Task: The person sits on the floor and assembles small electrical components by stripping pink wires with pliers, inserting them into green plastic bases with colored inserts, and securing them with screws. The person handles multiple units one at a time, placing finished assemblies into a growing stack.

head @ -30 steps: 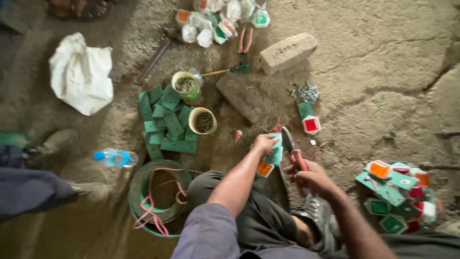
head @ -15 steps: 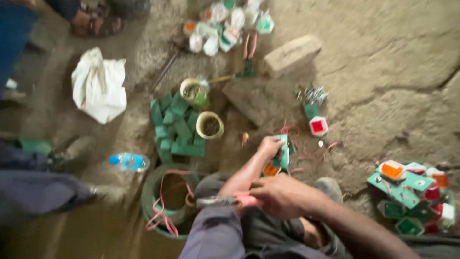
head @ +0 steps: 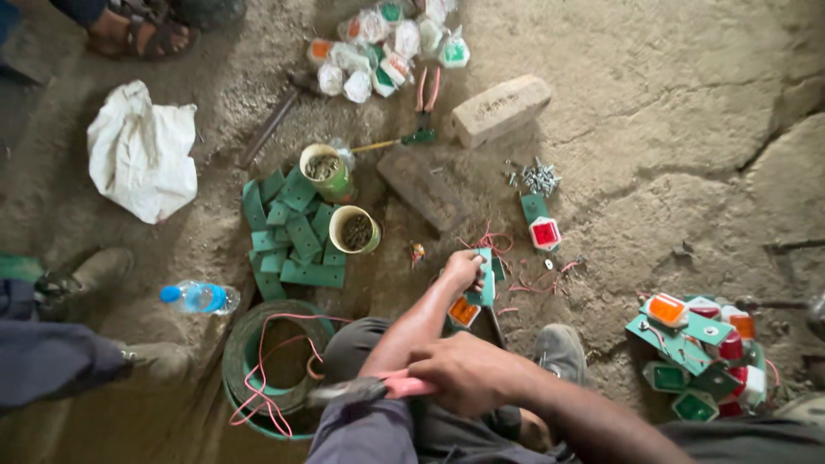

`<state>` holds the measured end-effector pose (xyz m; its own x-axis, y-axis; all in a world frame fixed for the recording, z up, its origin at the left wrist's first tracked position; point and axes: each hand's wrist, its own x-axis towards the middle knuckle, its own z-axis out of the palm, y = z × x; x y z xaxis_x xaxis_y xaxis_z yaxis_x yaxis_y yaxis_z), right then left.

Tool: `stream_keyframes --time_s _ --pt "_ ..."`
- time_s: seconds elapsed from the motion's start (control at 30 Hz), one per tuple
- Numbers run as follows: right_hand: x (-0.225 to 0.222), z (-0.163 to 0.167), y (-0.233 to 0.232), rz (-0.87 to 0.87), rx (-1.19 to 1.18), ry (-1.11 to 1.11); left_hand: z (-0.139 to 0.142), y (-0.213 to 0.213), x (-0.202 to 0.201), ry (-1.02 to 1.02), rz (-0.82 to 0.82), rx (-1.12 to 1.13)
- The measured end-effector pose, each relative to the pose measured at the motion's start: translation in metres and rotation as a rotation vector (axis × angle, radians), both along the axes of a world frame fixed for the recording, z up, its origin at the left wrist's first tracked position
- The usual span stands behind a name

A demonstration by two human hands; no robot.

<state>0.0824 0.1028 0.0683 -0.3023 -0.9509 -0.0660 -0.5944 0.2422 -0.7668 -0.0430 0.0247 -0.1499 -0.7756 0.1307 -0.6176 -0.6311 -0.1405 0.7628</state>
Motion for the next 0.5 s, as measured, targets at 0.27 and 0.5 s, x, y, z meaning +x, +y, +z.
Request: stream_keyframes --time_s 0.27,0.5 --pt "-0.01 -0.055 0.063 -0.801 -0.074 -0.157 -0.006 0.005 0.002 -0.028 -0.001 0.083" --pt "-0.065 0.055 0.121 -0.938 -1.056 -0.012 0.005 0.003 0.001 -0.037 -0.007 0.044"
